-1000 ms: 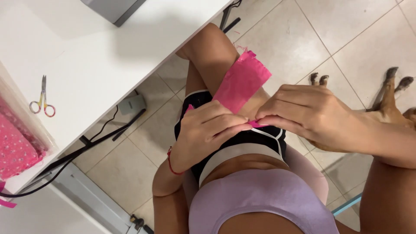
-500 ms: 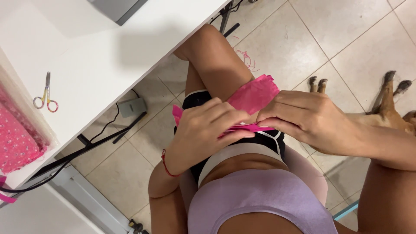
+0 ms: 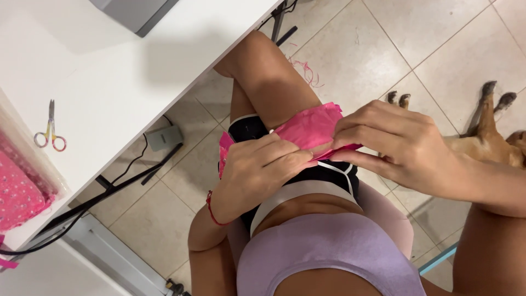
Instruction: Aligning and folding pink floral fabric strips with clear plastic sleeves for assembly
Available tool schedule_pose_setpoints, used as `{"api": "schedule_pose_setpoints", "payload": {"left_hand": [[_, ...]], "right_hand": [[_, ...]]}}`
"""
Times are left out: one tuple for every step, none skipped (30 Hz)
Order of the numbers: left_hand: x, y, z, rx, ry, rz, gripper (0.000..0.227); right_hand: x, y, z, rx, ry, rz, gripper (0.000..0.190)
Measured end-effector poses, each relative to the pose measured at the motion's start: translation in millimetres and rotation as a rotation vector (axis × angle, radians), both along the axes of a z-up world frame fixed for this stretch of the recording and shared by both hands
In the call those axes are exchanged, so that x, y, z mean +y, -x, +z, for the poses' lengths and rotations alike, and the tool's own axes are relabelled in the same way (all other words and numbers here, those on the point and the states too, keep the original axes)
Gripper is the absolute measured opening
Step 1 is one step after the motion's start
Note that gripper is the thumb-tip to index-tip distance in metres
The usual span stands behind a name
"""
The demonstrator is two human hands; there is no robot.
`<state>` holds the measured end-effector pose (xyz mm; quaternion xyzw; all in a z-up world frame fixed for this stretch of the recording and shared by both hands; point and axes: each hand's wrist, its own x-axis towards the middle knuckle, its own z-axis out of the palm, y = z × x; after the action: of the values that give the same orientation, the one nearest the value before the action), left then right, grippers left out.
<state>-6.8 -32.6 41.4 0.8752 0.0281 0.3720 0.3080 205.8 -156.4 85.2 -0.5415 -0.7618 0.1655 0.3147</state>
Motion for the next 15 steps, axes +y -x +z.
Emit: {"api": "schedule_pose_setpoints", "payload": {"left_hand": [[-1,0,0,0.02,-0.024,0.011,0.012],[-1,0,2,0.022,-0.024,0.006,0.012],[0,-1,3,0.007,0.005,0.0,0.011],[0,-2,5,-0.008,0.034,-0.005,0.01],[0,-1,3,-0.006,0.033,-0.011,0.01],[0,-1,1,0.002,0.024,-0.019,0.008],[0,-1,-1,0.011,0.015,-0.029,0.006],[-1,-3,1,0.013,0.014,-0.037,0.006],[-1,-4,2,0.006,0.008,-0.018,0.006],[-1,-5,3,0.0,0.002,0.001,0.006],[0,-4,3,0.001,0.002,-0.004,0.006],[0,-4,3,0.019,0.017,-0.011,0.005],[1,-2,3,0.038,0.032,-0.014,0.007],[1,-3,4,0.039,0.031,-0.014,0.007],[1,-4,5,0.023,0.03,-0.015,0.006]], "right_hand": [[1,-1,1,0.01,0.029,0.011,0.021],[1,-1,3,0.011,0.029,0.005,0.021],[1,-1,4,-0.018,0.008,0.021,0.02],[2,-2,5,-0.047,-0.013,0.037,0.019],[3,-2,4,-0.046,-0.014,0.03,0.019],[4,-2,4,-0.086,-0.01,0.014,0.022],[4,-2,3,-0.126,-0.005,-0.004,0.026],[5,-4,5,-0.124,-0.005,-0.012,0.026],[6,-5,5,-0.13,0.041,0.013,0.022],[7,-5,6,-0.135,0.087,0.037,0.017],[8,-6,6,-0.133,0.087,0.032,0.017],[9,-6,5,-0.116,0.108,0.049,0.019],[11,-6,4,-0.098,0.127,0.071,0.021],[11,-7,2,-0.096,0.127,0.07,0.021],[11,-7,1,-0.05,0.166,0.071,0.018]]}}
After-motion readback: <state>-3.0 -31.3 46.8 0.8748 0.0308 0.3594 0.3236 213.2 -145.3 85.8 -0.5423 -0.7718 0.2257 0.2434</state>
